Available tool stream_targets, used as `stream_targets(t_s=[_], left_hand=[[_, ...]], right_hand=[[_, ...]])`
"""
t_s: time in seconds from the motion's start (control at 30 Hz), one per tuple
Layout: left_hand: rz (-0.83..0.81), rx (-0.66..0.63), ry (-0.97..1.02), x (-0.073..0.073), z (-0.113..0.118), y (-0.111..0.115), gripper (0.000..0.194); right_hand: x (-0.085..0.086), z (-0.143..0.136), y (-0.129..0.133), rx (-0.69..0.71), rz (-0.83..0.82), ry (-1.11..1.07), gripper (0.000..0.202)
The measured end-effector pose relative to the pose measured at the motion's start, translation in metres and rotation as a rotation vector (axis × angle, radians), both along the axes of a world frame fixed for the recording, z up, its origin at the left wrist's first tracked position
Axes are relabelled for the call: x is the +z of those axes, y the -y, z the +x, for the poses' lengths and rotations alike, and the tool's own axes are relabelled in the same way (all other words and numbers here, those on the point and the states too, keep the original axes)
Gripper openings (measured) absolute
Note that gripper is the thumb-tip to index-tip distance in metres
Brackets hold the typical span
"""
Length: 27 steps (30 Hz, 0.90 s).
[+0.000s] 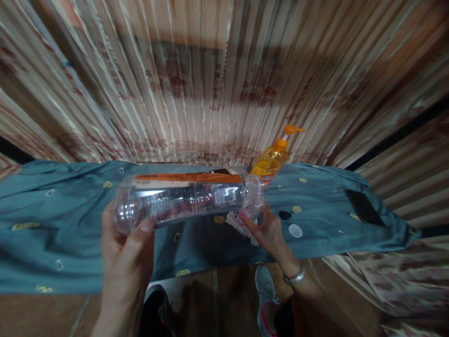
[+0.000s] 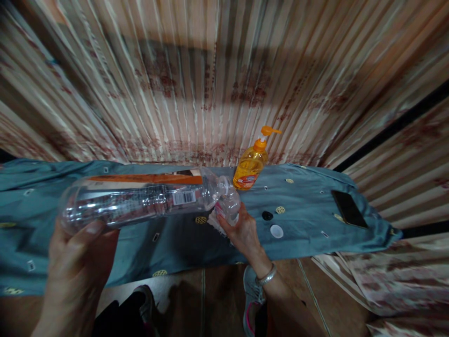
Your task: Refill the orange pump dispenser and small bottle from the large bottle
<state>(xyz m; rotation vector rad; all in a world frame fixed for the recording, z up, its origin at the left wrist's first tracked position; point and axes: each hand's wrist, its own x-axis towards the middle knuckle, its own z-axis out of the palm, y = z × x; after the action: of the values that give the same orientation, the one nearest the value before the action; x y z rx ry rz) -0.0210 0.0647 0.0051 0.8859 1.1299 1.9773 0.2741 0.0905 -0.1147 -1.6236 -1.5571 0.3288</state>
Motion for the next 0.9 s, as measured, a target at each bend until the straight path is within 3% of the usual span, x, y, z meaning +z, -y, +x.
stream_targets(t_s=[0.37, 0.5, 0.9], left_hand=[[-0.003, 0.024, 0.005, -0.001, 0.003, 0.002, 0.073], [-0.015, -0.028, 0.016, 0.000, 0.002, 0.003, 0.067], [-0.014, 0.003, 0.038, -0.011, -0.005, 0.001, 0.070]], right_hand=[[0.000, 0.000, 0.000, 0.010, 0.024, 0.004, 0.060], [-0.001, 0.000, 0.000, -0.009, -0.003, 0.026, 0.060], [-0.001, -0.001, 0.000, -0.005, 0.010, 0.021, 0.059]])
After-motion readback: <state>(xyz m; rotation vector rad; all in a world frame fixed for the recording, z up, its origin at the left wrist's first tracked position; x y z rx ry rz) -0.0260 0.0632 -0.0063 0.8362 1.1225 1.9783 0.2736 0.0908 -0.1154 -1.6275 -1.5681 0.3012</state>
